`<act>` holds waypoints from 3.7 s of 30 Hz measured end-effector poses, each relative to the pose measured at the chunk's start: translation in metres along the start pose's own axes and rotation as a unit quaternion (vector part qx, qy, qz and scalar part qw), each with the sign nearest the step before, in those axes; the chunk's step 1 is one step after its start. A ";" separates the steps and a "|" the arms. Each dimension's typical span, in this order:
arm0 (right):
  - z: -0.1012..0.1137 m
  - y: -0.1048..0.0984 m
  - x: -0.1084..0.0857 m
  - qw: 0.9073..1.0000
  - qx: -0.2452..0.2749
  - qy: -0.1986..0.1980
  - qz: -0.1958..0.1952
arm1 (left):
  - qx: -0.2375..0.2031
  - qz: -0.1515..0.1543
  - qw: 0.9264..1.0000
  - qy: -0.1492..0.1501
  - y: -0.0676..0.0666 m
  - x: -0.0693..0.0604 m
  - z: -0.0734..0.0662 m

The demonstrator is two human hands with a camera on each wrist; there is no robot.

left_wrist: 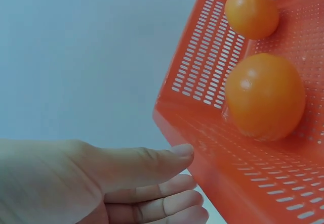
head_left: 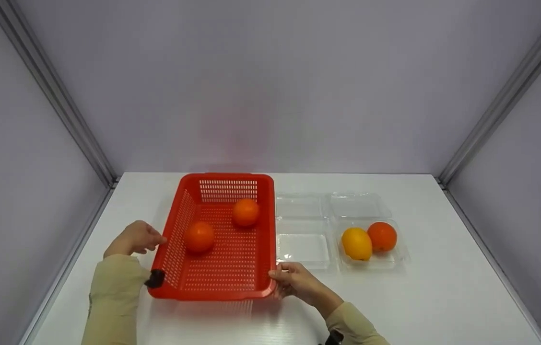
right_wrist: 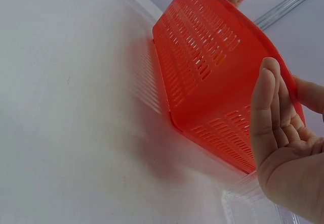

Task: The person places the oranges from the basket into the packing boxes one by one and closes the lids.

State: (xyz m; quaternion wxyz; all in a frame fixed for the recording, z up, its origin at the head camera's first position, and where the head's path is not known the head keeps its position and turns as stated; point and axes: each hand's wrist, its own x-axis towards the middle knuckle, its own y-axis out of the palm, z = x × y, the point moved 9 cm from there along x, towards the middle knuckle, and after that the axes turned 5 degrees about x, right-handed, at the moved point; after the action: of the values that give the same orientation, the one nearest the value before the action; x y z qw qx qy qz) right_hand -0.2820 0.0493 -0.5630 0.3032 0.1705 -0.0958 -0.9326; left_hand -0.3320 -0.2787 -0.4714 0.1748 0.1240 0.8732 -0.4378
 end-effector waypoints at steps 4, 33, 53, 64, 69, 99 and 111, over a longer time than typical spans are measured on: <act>-0.001 0.001 0.000 1.000 0.005 0.002 -0.001 | 0.010 -0.017 1.000 0.013 -0.004 -0.001 -0.007; -0.003 -0.002 -0.001 1.000 0.014 0.014 -0.009 | 0.062 -0.008 0.996 0.063 0.038 0.039 -0.062; -0.004 -0.001 -0.001 1.000 0.020 0.018 -0.007 | -0.045 -0.049 0.998 0.022 0.065 0.065 -0.044; -0.006 -0.001 -0.002 0.999 0.024 0.022 -0.015 | -0.113 -0.032 0.993 0.007 0.080 0.075 -0.035; -0.006 -0.001 -0.002 0.999 0.026 0.023 -0.013 | -0.129 -0.012 0.992 0.008 0.086 0.074 -0.035; -0.006 0.000 -0.002 0.999 0.044 0.016 -0.010 | -0.168 -0.022 0.986 0.007 0.097 0.077 -0.033; -0.007 -0.002 -0.002 0.999 0.041 0.017 -0.014 | -0.160 -0.020 0.987 -0.006 0.097 0.080 -0.027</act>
State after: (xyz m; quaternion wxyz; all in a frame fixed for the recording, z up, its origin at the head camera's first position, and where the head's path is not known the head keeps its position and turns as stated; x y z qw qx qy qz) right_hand -0.2784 0.0514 -0.5698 0.2844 0.1997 -0.1266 -0.9291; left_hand -0.3745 -0.1953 -0.5599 0.1889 0.0739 0.9332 -0.2967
